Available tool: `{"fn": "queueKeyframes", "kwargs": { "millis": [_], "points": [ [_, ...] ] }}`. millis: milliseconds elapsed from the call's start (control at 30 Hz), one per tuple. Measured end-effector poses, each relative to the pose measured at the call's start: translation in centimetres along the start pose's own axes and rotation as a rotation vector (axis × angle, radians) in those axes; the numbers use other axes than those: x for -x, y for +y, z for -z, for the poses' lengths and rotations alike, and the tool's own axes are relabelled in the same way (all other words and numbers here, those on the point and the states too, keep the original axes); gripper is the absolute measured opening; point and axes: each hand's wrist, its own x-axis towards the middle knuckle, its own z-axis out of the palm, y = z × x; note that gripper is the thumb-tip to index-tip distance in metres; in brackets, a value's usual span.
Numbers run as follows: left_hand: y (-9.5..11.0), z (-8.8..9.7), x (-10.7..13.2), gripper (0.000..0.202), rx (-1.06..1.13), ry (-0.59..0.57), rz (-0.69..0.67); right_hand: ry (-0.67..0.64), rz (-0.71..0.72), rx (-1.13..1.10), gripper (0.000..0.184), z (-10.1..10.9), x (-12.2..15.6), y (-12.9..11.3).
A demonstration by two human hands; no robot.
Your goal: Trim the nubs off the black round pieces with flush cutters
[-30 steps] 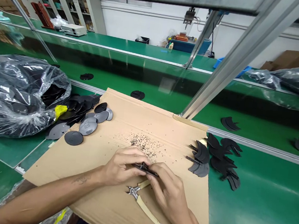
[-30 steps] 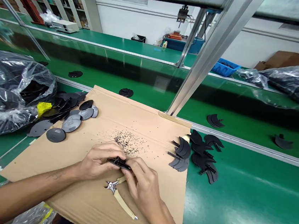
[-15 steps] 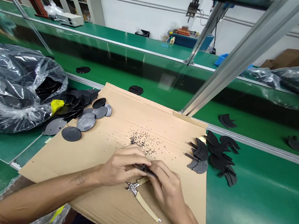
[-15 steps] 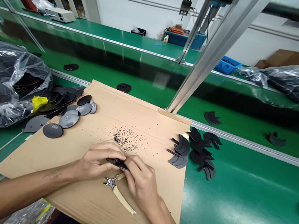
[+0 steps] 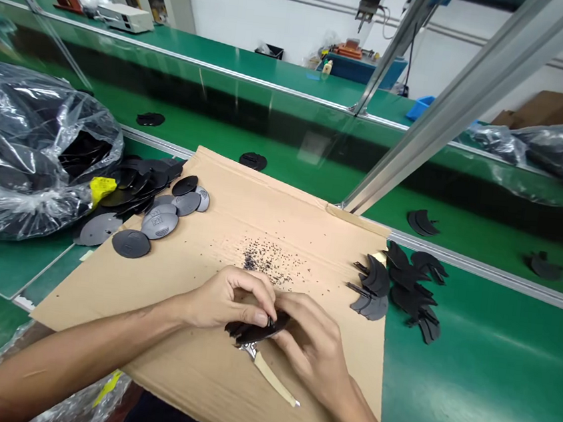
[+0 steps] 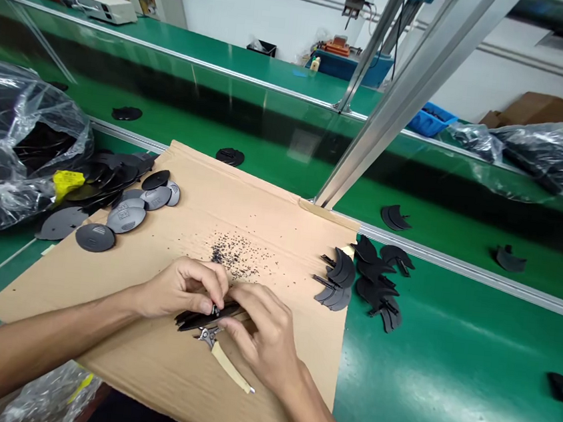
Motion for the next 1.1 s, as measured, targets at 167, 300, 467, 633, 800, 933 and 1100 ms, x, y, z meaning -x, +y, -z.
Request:
{"fn": "queueKeyframes", "kwargs": {
  "millis": [167,300,467,633,800,933,1100],
  "points": [
    [-0.2,0.0,0.1,0.015,-0.035,-0.011,0.039,0.063,0.055,0.049,0.013,0.7,0.1,-0.2],
    [0.1,0.1,0.3,0.013,-0.107,-0.037,0.027,0.029,0.080,0.072,0.010,0.8,0.5,-0.1],
    [0.3,-0.3,0.5,0.017,-0.211,-0.035,-0.047,-0.013,0.075,0.045,0.012,0.6,0.5,0.2],
    [0.1,-0.5,0.5,0.026,-0.206,0.039,-0.019,0.101,0.029,0.017,0.009,0.4,0.0,0.0],
    [0.0,-0.8,0.3,0.055,-0.009,0.047,0.084,0.245,-0.059,0.064,0.010,0.3,0.0,-0.4],
    [-0.4,-0.4,-0.5,0.036,0.125,0.257,0.151,0.114,-0.085,0.085,0.009,1.3,-0.4,-0.5],
    [-0.2,1.7,-2.1,0.040,0.476,0.489,0.120,-0.296,-0.101,0.353,0.062,2.9,-0.4,-1.6]
  ]
}}
